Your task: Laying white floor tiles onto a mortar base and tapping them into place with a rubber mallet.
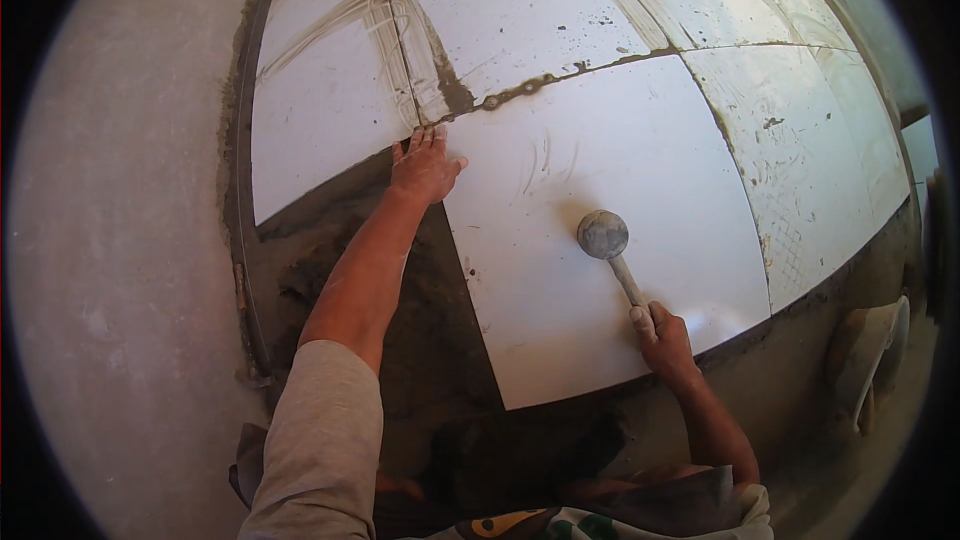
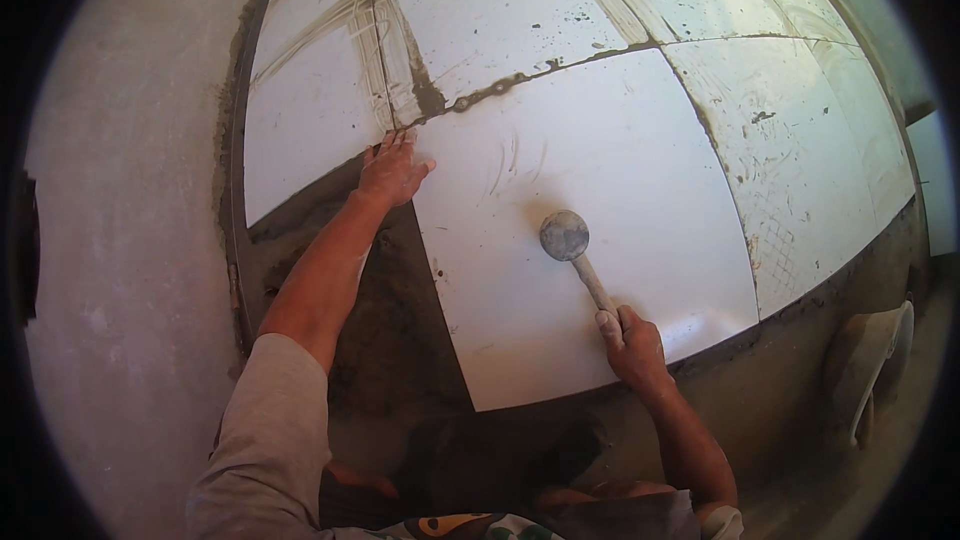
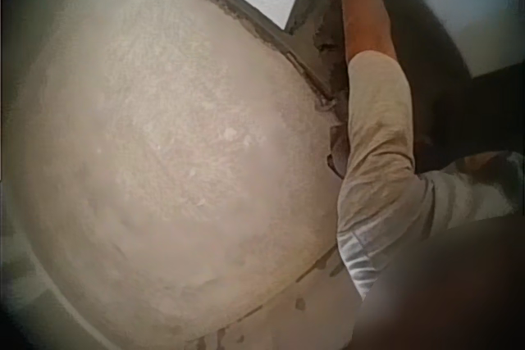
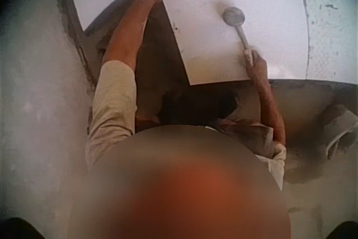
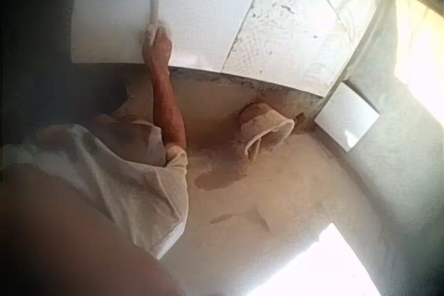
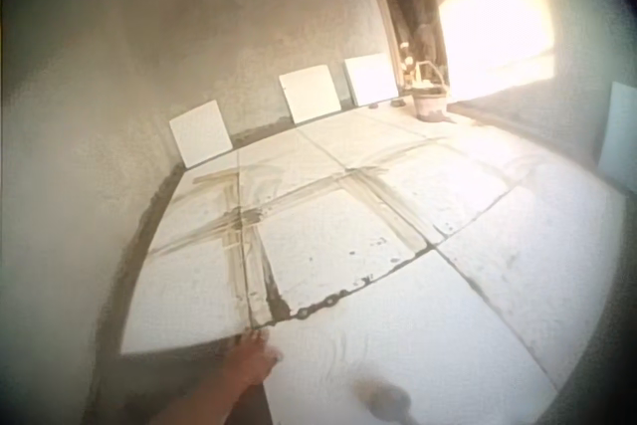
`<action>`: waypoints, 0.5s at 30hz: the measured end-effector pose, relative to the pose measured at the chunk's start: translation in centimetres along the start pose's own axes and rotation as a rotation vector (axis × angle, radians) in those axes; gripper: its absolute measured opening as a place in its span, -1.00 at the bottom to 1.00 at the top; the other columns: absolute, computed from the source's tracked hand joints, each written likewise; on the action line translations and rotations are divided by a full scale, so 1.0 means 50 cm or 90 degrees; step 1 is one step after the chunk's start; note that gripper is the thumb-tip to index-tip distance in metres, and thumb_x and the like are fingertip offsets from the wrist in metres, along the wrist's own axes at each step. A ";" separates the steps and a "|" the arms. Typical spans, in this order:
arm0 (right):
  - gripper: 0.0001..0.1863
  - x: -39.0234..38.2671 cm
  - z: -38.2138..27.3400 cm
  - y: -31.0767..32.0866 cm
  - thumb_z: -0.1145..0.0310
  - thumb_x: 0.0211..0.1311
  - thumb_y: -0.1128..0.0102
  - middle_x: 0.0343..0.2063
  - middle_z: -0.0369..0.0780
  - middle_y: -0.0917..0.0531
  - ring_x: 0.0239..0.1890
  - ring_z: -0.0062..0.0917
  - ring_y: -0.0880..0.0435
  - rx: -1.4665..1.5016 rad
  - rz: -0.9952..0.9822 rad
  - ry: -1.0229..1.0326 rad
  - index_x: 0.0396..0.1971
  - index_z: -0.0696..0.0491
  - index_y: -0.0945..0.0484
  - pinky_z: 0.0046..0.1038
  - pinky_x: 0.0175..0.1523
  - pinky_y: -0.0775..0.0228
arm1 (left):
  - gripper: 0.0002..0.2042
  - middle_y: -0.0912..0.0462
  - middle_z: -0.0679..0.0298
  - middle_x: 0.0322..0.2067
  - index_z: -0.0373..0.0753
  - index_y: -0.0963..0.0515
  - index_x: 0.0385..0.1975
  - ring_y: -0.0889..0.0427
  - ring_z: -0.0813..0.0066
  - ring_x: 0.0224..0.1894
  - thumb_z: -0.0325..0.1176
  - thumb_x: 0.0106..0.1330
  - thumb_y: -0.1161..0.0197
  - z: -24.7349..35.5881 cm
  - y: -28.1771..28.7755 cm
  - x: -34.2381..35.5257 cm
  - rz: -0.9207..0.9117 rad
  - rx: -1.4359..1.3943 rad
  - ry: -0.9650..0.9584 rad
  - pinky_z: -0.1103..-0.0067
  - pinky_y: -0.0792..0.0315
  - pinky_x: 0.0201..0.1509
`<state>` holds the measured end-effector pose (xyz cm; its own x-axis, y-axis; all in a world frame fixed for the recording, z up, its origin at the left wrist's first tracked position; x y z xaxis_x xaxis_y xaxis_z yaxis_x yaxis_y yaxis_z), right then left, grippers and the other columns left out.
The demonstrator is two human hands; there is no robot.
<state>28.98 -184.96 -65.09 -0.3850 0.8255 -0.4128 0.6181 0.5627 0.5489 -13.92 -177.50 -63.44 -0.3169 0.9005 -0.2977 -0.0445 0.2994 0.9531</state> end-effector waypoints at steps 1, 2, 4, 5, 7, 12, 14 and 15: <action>-0.52 -0.001 0.001 0.003 -0.02 0.36 -0.03 -0.71 -0.03 -0.48 -0.61 -0.09 -0.51 -0.004 -0.001 0.006 -0.48 0.15 -0.40 -0.17 -0.46 -0.28 | -0.26 -0.10 0.09 0.40 -0.24 -0.05 0.39 0.00 0.14 0.46 0.14 0.35 0.03 0.013 -0.010 0.007 -0.006 -0.015 -0.006 0.04 0.15 0.45; -0.53 -0.001 0.001 0.005 -0.01 0.36 -0.03 -0.71 -0.03 -0.48 -0.61 -0.10 -0.51 -0.009 -0.002 0.012 -0.48 0.14 -0.40 -0.17 -0.46 -0.28 | -0.24 -0.08 0.09 0.41 -0.24 -0.03 0.39 0.02 0.14 0.46 0.15 0.35 0.03 0.023 -0.019 0.013 -0.012 -0.031 -0.010 0.04 0.17 0.46; -0.54 -0.002 -0.007 0.002 0.00 0.37 -0.03 -0.71 -0.03 -0.47 -0.62 -0.10 -0.51 -0.006 -0.003 0.013 -0.48 0.14 -0.40 -0.18 -0.46 -0.28 | -0.23 -0.06 0.10 0.41 -0.24 -0.03 0.40 0.03 0.14 0.47 0.17 0.34 0.04 0.009 -0.031 0.017 0.007 -0.040 0.013 0.03 0.19 0.46; -0.55 0.000 -0.010 0.002 0.01 0.37 -0.03 -0.71 -0.02 -0.47 -0.62 -0.10 -0.50 -0.001 -0.002 0.016 -0.48 0.14 -0.40 -0.18 -0.47 -0.28 | -0.22 -0.05 0.11 0.42 -0.24 -0.02 0.40 0.04 0.15 0.47 0.18 0.34 0.04 -0.003 -0.033 0.017 0.029 -0.048 0.036 0.02 0.21 0.46; -0.55 0.002 -0.010 0.001 0.02 0.37 -0.03 -0.71 -0.02 -0.47 -0.62 -0.10 -0.50 -0.004 -0.004 0.014 -0.48 0.14 -0.40 -0.18 -0.46 -0.28 | -0.22 -0.04 0.13 0.42 -0.23 -0.01 0.40 0.04 0.19 0.47 0.21 0.35 0.09 -0.010 -0.035 0.019 0.034 -0.042 0.038 0.01 0.23 0.46; -0.56 -0.001 -0.002 0.009 0.03 0.37 -0.03 -0.71 -0.03 -0.47 -0.61 -0.10 -0.50 0.004 0.000 -0.005 -0.49 0.13 -0.39 -0.17 -0.46 -0.28 | -0.22 -0.05 0.12 0.42 -0.23 -0.02 0.40 0.04 0.20 0.47 0.23 0.35 0.10 0.002 -0.031 0.029 0.048 -0.008 0.038 -0.03 0.25 0.45; -0.57 -0.001 -0.004 0.009 0.04 0.37 -0.04 -0.69 -0.02 -0.48 -0.58 -0.07 -0.51 -0.006 -0.003 0.012 -0.49 0.14 -0.39 -0.15 -0.44 -0.29 | -0.24 -0.09 0.12 0.40 -0.25 -0.06 0.38 0.01 0.17 0.46 0.20 0.36 0.09 -0.002 -0.043 0.031 0.099 -0.073 0.054 -0.04 0.25 0.44; -0.57 0.001 -0.005 0.009 0.04 0.37 -0.04 -0.69 -0.02 -0.48 -0.58 -0.07 -0.51 -0.004 0.008 0.002 -0.49 0.14 -0.39 -0.15 -0.44 -0.29 | -0.24 -0.09 0.12 0.40 -0.25 -0.06 0.38 0.01 0.17 0.46 0.20 0.36 0.09 -0.001 -0.044 0.030 0.099 -0.074 0.040 -0.04 0.25 0.44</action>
<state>29.08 -184.67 -64.68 -0.3792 0.8329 -0.4030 0.6189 0.5521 0.5586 -14.32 -176.83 -66.00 -0.3862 0.9109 -0.1457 -0.0986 0.1163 0.9883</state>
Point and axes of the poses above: each hand's wrist, its own x-axis towards the middle knuckle, its own y-axis out of the back of the hand, z = x × y, the point moved 8 cm from there along x, towards the middle knuckle
